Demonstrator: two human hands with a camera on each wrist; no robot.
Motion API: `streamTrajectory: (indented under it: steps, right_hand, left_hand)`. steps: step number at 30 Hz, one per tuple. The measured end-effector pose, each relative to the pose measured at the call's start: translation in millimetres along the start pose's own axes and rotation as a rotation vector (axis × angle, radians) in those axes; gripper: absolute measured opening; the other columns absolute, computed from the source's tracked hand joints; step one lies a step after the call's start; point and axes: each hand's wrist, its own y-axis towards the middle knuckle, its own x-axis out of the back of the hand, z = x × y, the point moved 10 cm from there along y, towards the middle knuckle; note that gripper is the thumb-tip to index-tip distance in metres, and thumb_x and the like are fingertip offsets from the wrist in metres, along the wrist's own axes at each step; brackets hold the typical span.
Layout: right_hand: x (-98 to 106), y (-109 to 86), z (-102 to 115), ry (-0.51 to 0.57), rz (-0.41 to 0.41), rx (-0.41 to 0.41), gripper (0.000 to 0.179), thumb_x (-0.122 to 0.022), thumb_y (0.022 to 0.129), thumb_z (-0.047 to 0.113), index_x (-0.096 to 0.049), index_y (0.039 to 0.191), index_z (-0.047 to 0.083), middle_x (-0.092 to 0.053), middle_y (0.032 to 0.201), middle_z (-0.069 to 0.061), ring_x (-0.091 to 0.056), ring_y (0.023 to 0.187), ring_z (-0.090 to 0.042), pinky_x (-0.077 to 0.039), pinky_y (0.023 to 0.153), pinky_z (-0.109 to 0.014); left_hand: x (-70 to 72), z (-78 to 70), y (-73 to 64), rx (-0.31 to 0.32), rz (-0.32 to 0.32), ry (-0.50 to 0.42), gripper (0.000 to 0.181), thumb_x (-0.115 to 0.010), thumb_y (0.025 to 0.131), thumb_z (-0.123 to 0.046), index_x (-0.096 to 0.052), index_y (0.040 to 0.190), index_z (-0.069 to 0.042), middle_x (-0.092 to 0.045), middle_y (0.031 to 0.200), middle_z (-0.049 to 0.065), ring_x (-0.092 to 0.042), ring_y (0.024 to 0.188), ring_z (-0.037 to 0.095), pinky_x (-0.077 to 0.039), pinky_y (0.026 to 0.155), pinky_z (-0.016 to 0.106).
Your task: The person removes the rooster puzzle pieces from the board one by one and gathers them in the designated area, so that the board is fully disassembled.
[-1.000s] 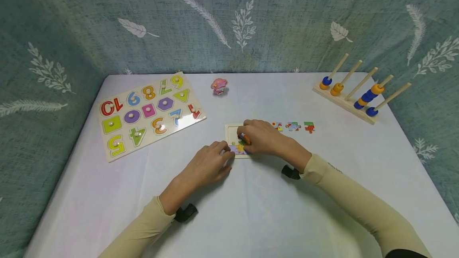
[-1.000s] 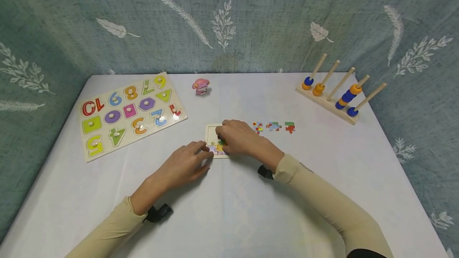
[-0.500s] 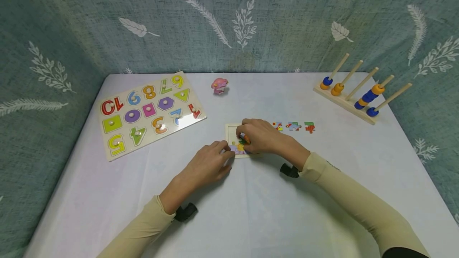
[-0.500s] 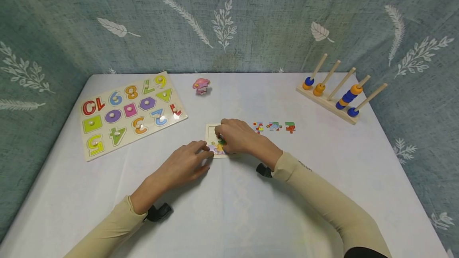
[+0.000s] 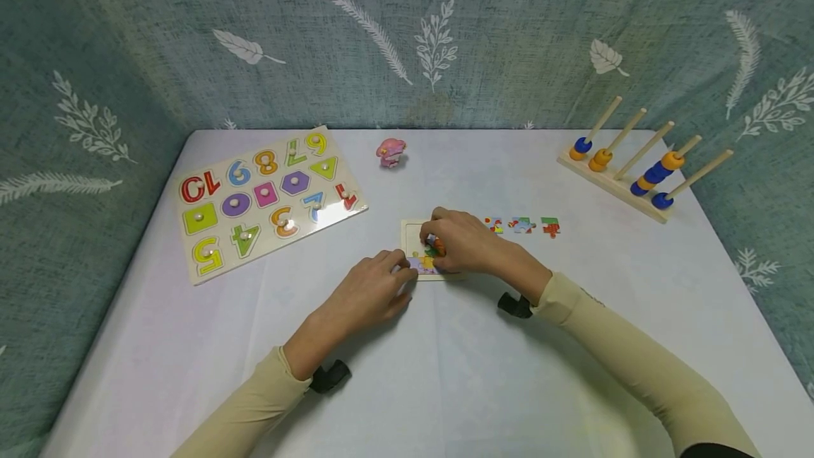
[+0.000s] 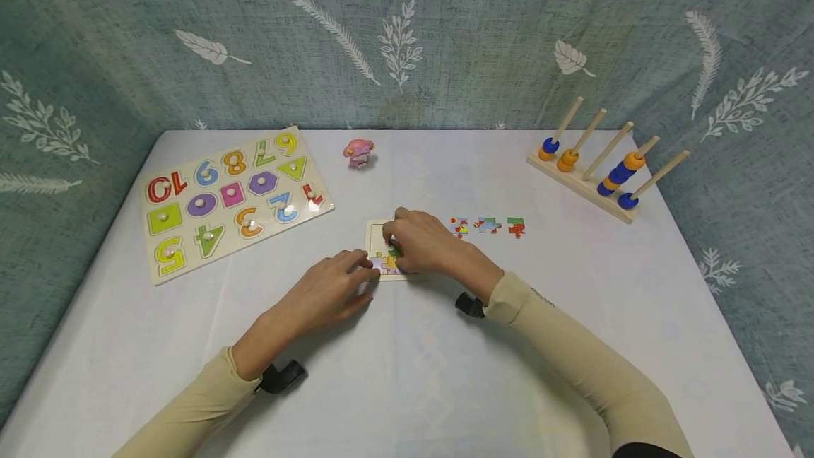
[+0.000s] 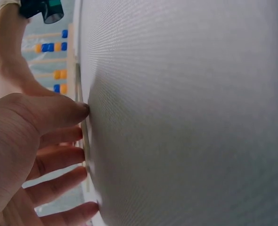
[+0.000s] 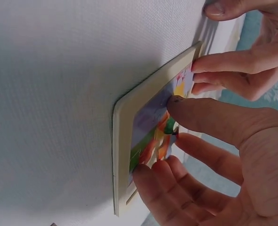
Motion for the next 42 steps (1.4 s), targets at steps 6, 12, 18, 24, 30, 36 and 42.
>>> streamTrajectory:
  steps: [6,12,18,24,30,36,42]
  right_hand:
    - [2.4,-2.3,3.0,-0.017,-0.026,0.006,0.032,-0.085,0.078,0.018,-0.069,0.105,0.010,-0.054,0.096,-0.005,-0.050,0.076,-0.018,-0.044,0.065,-0.032]
    - [2.9,-2.3,4.8,-0.019,-0.046,0.024,0.033,-0.085,0.077,0.014,-0.068,0.106,0.009,-0.053,0.096,-0.006,-0.050,0.075,-0.018,-0.043,0.066,-0.031]
    - [3.7,-2.3,6.7,-0.030,-0.048,0.040,0.033,-0.081,0.076,0.005,-0.069,0.106,0.008,-0.053,0.096,-0.006,-0.050,0.076,-0.019,-0.044,0.068,-0.031]
    - [5.4,-1.9,9.6,-0.070,-0.068,0.057,0.030,-0.076,0.077,0.001,-0.070,0.105,0.010,-0.056,0.097,-0.007,-0.051,0.079,-0.021,-0.044,0.068,-0.031]
    - [4.3,-1.8,9.8,-0.079,-0.067,0.047,0.029,-0.075,0.077,0.000,-0.070,0.104,0.010,-0.054,0.097,-0.007,-0.051,0.078,-0.020,-0.044,0.068,-0.032]
    - [3.3,-1.9,10.3,-0.074,-0.066,0.045,0.030,-0.074,0.077,-0.001,-0.069,0.105,0.010,-0.054,0.099,-0.007,-0.051,0.079,-0.021,-0.045,0.069,-0.032]
    - [8.3,-3.8,8.7,-0.062,-0.101,0.050,0.030,-0.077,0.076,0.001,-0.068,0.104,0.009,-0.056,0.101,-0.008,-0.052,0.080,-0.021,-0.045,0.068,-0.032]
  left_hand:
    - [-0.2,-0.9,-0.1,-0.004,-0.001,0.005,0.027,-0.080,0.085,-0.022,-0.074,0.109,-0.012,-0.061,0.108,0.005,-0.062,0.096,0.021,-0.053,0.068,0.034]
    - [-0.1,-0.8,-0.6,-0.002,-0.004,0.003,0.027,-0.080,0.085,-0.022,-0.074,0.109,-0.012,-0.061,0.108,0.005,-0.061,0.097,0.022,-0.052,0.069,0.035]
    - [-0.3,-0.4,-0.3,0.001,0.000,0.002,0.028,-0.079,0.085,-0.023,-0.074,0.110,-0.012,-0.061,0.109,0.005,-0.061,0.099,0.022,-0.053,0.071,0.035]
    - [0.0,0.7,0.0,0.008,0.005,-0.009,0.028,-0.079,0.085,-0.023,-0.074,0.110,-0.012,-0.061,0.109,0.005,-0.062,0.099,0.022,-0.053,0.072,0.035]
    - [0.2,0.0,0.0,0.007,0.006,-0.007,0.027,-0.079,0.085,-0.022,-0.074,0.110,-0.012,-0.061,0.110,0.005,-0.061,0.099,0.022,-0.053,0.071,0.036]
    - [-0.7,0.2,0.0,0.012,0.012,-0.010,0.028,-0.079,0.085,-0.023,-0.074,0.111,-0.012,-0.061,0.109,0.005,-0.061,0.099,0.022,-0.053,0.071,0.036]
    - [-0.4,-0.2,0.1,0.013,0.012,-0.005,0.028,-0.079,0.086,-0.023,-0.074,0.111,-0.012,-0.061,0.109,0.005,-0.062,0.101,0.023,-0.053,0.071,0.036]
